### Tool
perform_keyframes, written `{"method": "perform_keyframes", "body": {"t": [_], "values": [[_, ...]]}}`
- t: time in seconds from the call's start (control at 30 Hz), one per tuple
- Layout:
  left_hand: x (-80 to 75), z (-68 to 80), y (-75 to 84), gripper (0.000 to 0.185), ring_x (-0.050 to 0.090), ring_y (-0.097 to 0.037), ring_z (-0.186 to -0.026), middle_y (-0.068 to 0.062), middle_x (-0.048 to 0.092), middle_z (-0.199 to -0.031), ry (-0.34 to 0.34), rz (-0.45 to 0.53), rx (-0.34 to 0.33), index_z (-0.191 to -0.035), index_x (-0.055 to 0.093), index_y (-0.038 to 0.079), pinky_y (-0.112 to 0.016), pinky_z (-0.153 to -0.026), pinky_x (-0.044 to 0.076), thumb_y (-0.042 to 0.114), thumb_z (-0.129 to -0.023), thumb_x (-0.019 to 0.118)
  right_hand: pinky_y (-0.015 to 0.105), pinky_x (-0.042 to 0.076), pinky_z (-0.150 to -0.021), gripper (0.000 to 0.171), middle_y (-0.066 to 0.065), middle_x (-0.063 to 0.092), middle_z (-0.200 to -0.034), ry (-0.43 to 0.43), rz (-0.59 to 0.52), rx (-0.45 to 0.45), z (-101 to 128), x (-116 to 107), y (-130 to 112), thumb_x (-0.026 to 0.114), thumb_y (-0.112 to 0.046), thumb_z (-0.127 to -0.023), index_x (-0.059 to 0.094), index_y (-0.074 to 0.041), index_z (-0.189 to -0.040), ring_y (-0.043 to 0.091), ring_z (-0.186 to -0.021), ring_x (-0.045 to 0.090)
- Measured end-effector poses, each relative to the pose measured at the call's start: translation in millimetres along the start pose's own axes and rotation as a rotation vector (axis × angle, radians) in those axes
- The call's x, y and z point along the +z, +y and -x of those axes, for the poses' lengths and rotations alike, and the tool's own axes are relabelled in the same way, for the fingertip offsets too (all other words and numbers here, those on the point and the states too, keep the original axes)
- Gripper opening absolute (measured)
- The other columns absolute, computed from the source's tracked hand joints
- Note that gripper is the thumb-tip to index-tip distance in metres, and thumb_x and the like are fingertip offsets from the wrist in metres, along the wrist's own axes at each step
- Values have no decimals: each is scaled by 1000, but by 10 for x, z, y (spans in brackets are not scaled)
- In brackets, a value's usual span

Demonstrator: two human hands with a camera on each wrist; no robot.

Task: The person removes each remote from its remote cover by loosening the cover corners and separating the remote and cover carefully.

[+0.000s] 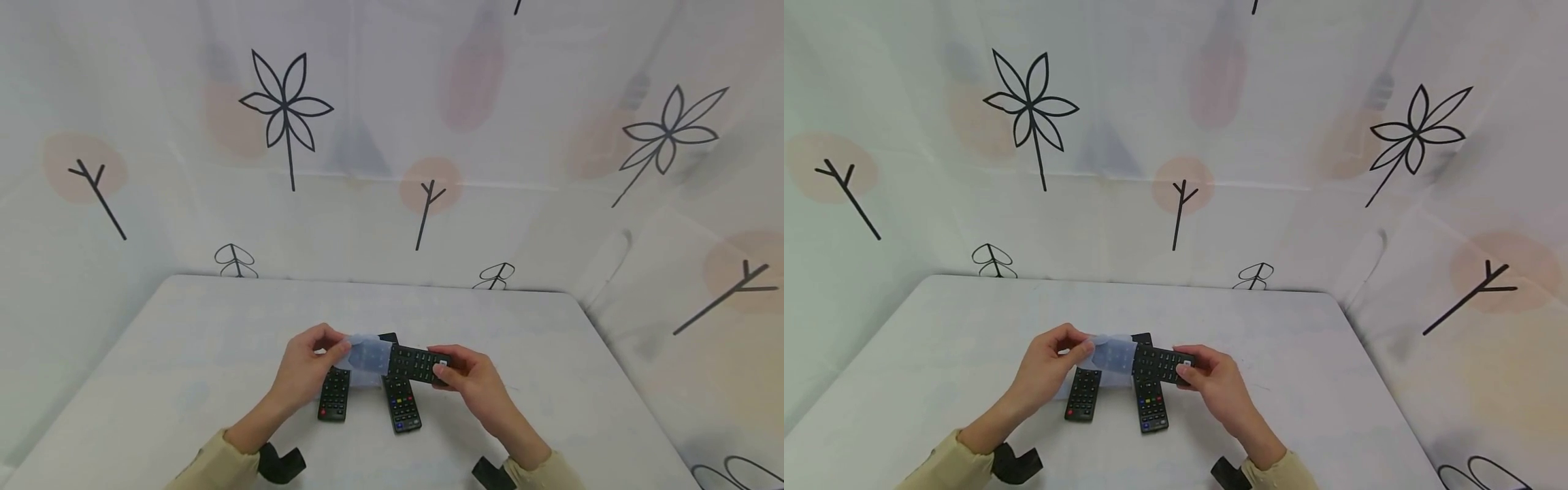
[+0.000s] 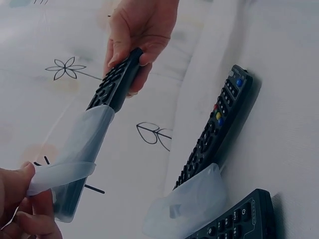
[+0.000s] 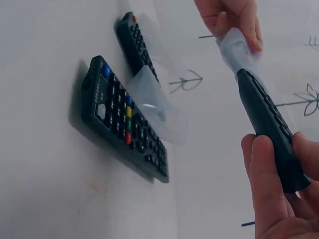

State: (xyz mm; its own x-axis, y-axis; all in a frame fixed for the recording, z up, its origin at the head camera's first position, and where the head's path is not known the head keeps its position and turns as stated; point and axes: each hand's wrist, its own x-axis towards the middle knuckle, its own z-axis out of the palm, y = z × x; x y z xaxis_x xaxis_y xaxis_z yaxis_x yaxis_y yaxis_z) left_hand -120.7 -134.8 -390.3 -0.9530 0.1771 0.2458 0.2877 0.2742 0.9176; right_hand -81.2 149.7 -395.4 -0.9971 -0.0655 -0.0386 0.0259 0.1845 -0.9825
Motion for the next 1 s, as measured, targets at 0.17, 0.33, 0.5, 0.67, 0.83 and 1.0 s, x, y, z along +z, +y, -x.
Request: {"method": "perform_keyframes", "body": {"t": [0.17,0.33,0.5,0.67,0.83,1.0], "values": [[-23,-23,-14,4,62,-15,-83,4,69,-96,-23,-16,-10,-92,67,13,-27,-75,53,12,-93,71,34,58,-78,32,20,62,-121,31,12,-6,5,-3,11,64,3,-93,64,1,-125,28,-100,65],[-34,-32,-29,5,62,-15,-81,4,69,-94,-24,-31,-17,-92,68,11,-28,-74,52,14,-92,72,34,58,-78,32,20,62,-120,18,26,-13,18,-28,10,63,4,-94,63,2,-126,28,-98,66],[-37,-26,-23,5,61,-14,-80,4,68,-91,-19,-47,1,-91,67,12,-29,-74,52,13,-94,70,34,58,-78,32,21,64,-120,7,47,-22,21,-55,-3,64,2,-94,63,2,-126,27,-96,68],[-35,-22,-36,6,62,-15,-79,3,67,-90,-19,-46,-4,-91,66,11,-28,-73,52,13,-94,70,34,58,-78,33,21,64,-120,-2,43,-16,22,-68,-3,64,2,-94,62,3,-127,27,-96,68],[-49,-7,-59,8,62,-14,-79,2,66,-90,-14,-59,-15,-90,64,12,-28,-73,51,7,-94,68,34,58,-79,33,21,64,-120,-19,29,-12,29,-73,-1,63,4,-94,62,4,-127,27,-96,68],[-85,2,-87,8,61,-15,-78,1,66,-92,-19,-58,-18,-90,63,13,-28,-67,48,7,-95,68,35,58,-79,33,22,63,-120,-39,21,-16,38,-83,6,63,4,-94,61,5,-127,28,-97,67]]}}
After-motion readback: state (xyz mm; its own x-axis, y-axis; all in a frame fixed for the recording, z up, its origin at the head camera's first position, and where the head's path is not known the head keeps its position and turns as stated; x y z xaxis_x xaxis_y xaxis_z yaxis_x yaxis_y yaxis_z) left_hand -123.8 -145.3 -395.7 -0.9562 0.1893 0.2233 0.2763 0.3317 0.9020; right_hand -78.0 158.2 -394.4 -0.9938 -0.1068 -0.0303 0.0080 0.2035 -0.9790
